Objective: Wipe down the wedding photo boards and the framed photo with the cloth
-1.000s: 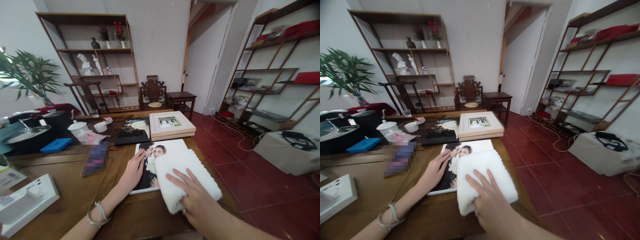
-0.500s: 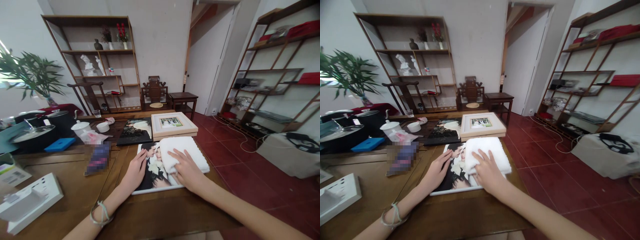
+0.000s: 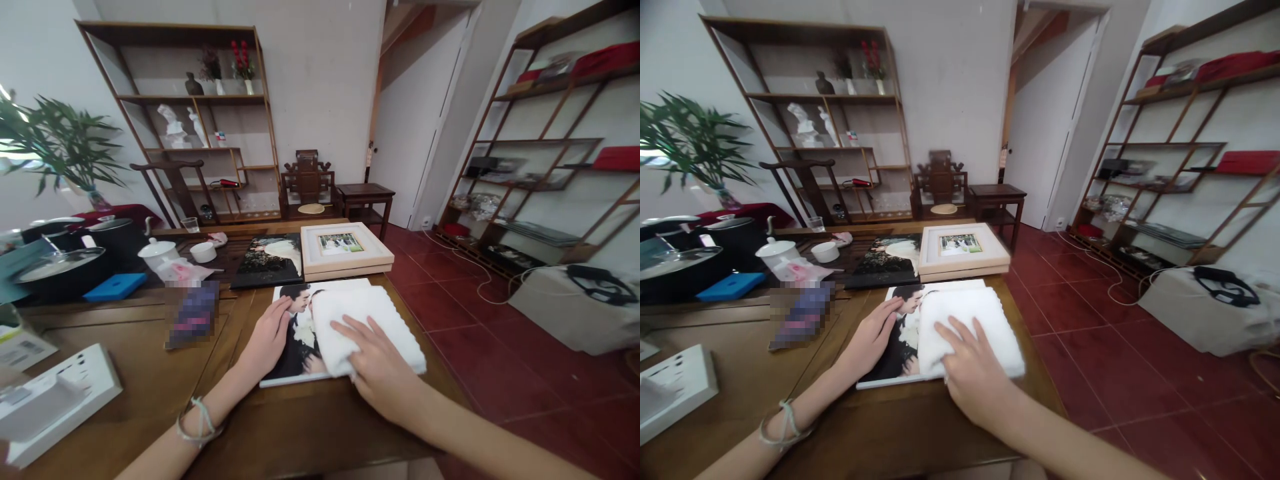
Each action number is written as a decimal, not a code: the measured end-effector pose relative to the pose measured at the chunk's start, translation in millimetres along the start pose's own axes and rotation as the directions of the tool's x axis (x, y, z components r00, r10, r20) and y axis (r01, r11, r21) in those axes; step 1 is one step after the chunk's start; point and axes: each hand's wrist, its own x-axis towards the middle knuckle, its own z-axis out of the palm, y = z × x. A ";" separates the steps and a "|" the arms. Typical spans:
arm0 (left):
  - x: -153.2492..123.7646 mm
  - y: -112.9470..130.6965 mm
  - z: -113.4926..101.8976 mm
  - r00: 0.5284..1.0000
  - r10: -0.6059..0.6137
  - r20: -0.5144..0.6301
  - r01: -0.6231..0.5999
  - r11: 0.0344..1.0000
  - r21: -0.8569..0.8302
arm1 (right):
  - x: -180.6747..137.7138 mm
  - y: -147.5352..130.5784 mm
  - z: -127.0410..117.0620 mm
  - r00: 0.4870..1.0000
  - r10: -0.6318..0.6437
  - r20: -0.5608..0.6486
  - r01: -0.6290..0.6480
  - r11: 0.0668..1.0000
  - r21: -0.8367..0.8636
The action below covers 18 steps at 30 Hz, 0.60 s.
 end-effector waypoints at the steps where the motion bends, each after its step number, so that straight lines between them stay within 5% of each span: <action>1: -0.4 -0.5 0.5 1.000 -0.002 0.003 0.002 1.000 -0.009 | 11.0 4.8 -0.2 1.000 0.008 -0.004 -0.008 1.000 -0.007; 8: -2.6 -3.6 2.2 0.999 0.001 0.039 0.001 1.000 -0.031 | 56.2 23.1 1.1 0.999 0.021 -0.037 -0.023 0.998 -0.065; 18: -2.9 -6.0 3.8 0.999 -0.006 0.035 0.008 0.999 -0.052 | -21.9 -28.9 12.4 0.978 -0.199 0.057 0.202 0.979 -0.043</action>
